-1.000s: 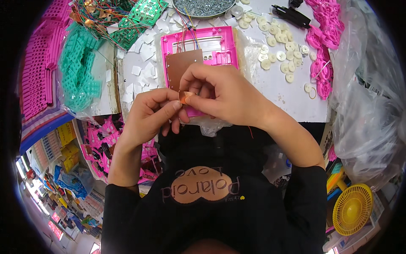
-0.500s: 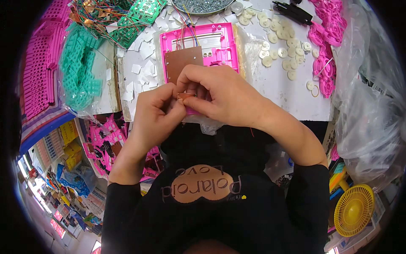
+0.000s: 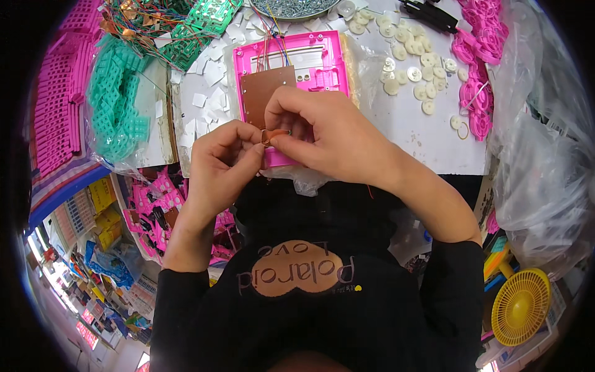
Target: The recorder is assembling electronic components by placing circuit boards into plastic housings and securing them with a pneumatic screwdriver.
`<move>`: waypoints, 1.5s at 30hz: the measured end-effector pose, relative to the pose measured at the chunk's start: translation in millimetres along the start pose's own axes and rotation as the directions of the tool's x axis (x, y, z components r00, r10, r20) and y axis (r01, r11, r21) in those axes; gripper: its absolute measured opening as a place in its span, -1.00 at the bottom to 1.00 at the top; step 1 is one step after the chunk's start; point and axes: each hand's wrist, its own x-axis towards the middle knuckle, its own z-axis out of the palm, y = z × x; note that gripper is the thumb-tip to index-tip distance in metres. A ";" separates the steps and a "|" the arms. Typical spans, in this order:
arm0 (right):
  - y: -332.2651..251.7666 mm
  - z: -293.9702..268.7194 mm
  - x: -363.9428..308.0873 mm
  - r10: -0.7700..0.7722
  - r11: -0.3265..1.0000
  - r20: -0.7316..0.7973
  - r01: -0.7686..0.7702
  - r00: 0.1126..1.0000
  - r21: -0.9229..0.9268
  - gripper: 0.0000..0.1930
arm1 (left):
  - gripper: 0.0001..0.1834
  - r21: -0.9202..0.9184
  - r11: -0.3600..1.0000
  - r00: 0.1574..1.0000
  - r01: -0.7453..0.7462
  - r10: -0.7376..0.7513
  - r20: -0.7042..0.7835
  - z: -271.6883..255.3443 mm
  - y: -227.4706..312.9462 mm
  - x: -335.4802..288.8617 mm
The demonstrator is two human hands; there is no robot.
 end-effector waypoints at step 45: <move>2.0 27.6 -11.5 -0.324 0.459 0.242 0.375 0.915 -0.805 -0.72 | -0.78 0.512 0.766 0.921 -0.389 0.344 0.185 -23.2 -0.7 27.0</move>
